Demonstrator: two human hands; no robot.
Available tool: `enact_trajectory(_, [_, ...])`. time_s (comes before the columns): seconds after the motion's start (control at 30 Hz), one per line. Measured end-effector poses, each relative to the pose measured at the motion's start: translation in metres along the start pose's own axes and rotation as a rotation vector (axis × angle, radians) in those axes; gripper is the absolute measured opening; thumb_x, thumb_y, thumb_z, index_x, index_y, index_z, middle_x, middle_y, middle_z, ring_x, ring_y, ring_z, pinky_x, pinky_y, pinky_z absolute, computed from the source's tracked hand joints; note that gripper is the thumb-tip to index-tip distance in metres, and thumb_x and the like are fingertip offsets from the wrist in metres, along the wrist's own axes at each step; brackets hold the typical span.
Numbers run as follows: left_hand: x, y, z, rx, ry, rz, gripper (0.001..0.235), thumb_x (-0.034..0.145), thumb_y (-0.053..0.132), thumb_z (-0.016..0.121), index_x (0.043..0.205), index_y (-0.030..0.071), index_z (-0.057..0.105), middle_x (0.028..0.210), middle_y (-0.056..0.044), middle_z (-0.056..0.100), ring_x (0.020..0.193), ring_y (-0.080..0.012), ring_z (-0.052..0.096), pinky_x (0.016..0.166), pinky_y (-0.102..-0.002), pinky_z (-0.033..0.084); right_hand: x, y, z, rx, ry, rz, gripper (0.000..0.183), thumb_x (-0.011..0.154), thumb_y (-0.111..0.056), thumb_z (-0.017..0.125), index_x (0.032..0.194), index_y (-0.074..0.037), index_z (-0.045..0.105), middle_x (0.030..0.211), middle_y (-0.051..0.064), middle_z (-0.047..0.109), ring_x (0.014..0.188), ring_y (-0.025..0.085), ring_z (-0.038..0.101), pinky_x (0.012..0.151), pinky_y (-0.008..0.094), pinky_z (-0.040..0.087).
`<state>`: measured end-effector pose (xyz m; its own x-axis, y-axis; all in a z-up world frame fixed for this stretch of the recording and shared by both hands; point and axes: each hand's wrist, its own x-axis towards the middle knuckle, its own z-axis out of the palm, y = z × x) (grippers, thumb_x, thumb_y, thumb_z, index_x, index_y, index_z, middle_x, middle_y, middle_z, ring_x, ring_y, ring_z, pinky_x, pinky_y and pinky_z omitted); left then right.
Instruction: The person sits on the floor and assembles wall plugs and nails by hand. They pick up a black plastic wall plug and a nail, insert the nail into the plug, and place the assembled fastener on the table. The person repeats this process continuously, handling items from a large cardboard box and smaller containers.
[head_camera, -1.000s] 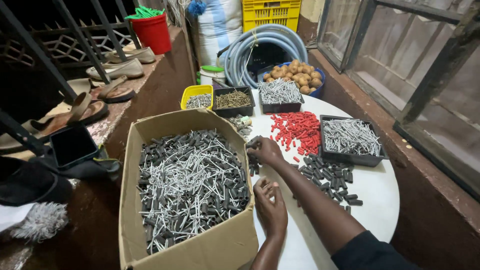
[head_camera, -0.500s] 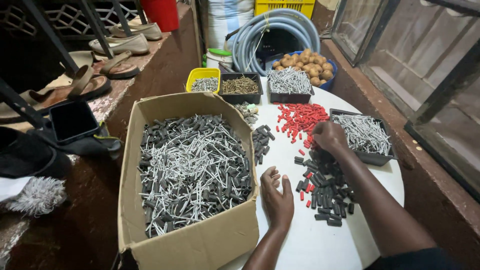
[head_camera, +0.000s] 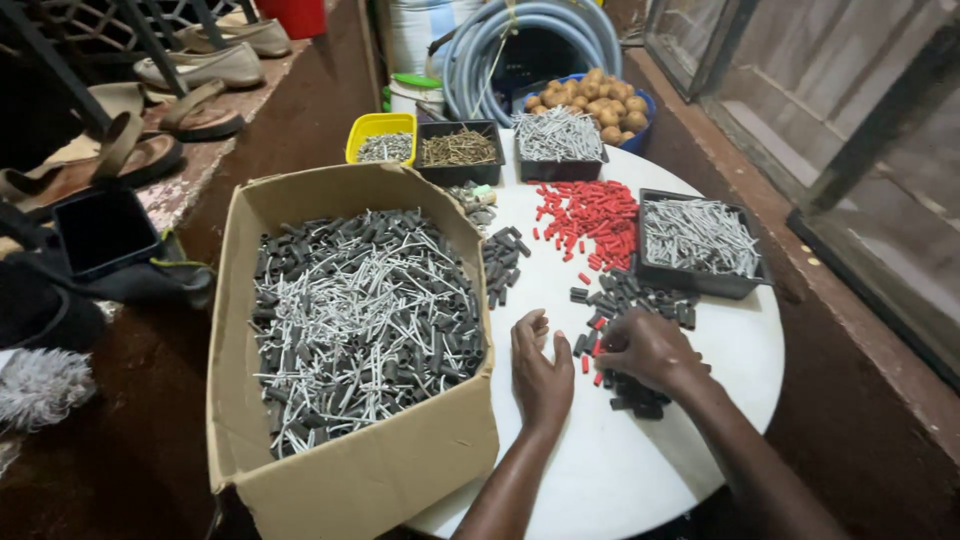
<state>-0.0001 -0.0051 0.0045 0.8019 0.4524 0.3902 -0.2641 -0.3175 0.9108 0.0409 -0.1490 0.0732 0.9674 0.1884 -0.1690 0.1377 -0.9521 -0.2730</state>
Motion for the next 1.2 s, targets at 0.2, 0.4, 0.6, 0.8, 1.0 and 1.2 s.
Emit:
enact_trajectory(0.2, [-0.003, -0.003, -0.003, 0.089, -0.119, 0.020, 0.032, 0.084, 0.006, 0.066, 0.115, 0.010, 0.062, 0.103, -0.007, 0.063, 0.103, -0.0284, 0.067, 0.089, -0.039, 0.056, -0.001, 0.004, 0.019, 0.110, 0.123, 0.011, 0.033, 0.075, -0.044, 0.080, 0.098, -0.021, 0.078, 0.091, 0.005, 0.076, 0.100, 0.032, 0.071, 0.088, 0.047, 0.054])
enact_trajectory(0.4, [-0.004, -0.021, 0.007, 0.220, -0.230, 0.086, 0.036, 0.078, 0.009, 0.071, 0.114, 0.015, 0.069, 0.100, -0.004, 0.071, 0.109, -0.0251, 0.064, 0.097, -0.040, 0.046, 0.016, 0.018, 0.034, 0.065, 0.135, 0.015, 0.029, 0.073, -0.050, 0.075, 0.087, -0.026, 0.078, 0.091, 0.005, 0.075, 0.097, 0.032, 0.070, 0.086, 0.048, 0.056])
enact_trajectory(0.6, [-0.005, -0.028, 0.008, 0.275, -0.207, 0.099, 0.035, 0.075, 0.009, 0.074, 0.110, 0.008, 0.069, 0.108, -0.011, 0.068, 0.112, -0.0302, 0.061, 0.100, -0.041, 0.045, -0.006, 0.014, 0.019, 0.263, 0.245, 0.074, 0.025, 0.083, -0.037, 0.073, 0.101, -0.021, 0.079, 0.103, 0.011, 0.075, 0.102, 0.036, 0.070, 0.090, 0.050, 0.054])
enact_trajectory(0.8, [-0.003, -0.028, 0.010, 0.251, -0.151, 0.094, 0.017, 0.077, 0.006, 0.075, 0.094, 0.005, 0.071, 0.107, -0.013, 0.063, 0.106, -0.0336, 0.063, 0.095, -0.042, 0.048, -0.025, 0.044, 0.021, 0.601, 0.421, 0.113, 0.024, 0.084, -0.027, 0.078, 0.107, -0.023, 0.079, 0.098, 0.010, 0.078, 0.089, 0.033, 0.073, 0.081, 0.045, 0.056])
enact_trajectory(1.0, [0.005, -0.008, -0.008, -0.327, -0.383, -0.082, 0.022, 0.094, 0.014, 0.068, 0.112, 0.004, 0.075, 0.089, -0.016, 0.071, 0.086, -0.0223, 0.072, 0.078, -0.034, 0.059, -0.054, 0.016, 0.021, 1.107, 0.512, -0.087, 0.026, 0.085, -0.011, 0.077, 0.111, -0.004, 0.075, 0.086, 0.016, 0.077, 0.068, 0.015, 0.062, 0.062, 0.032, 0.055])
enact_trajectory(1.2, [0.004, -0.030, 0.005, -0.637, -0.535, -0.256, 0.025, 0.099, 0.018, 0.062, 0.107, -0.004, 0.072, 0.074, -0.015, 0.070, 0.061, -0.0175, 0.070, 0.057, -0.025, 0.062, -0.053, 0.001, 0.031, 1.093, 0.437, -0.144, 0.024, 0.088, -0.013, 0.075, 0.110, -0.002, 0.075, 0.090, 0.020, 0.078, 0.078, 0.023, 0.072, 0.070, 0.037, 0.059])
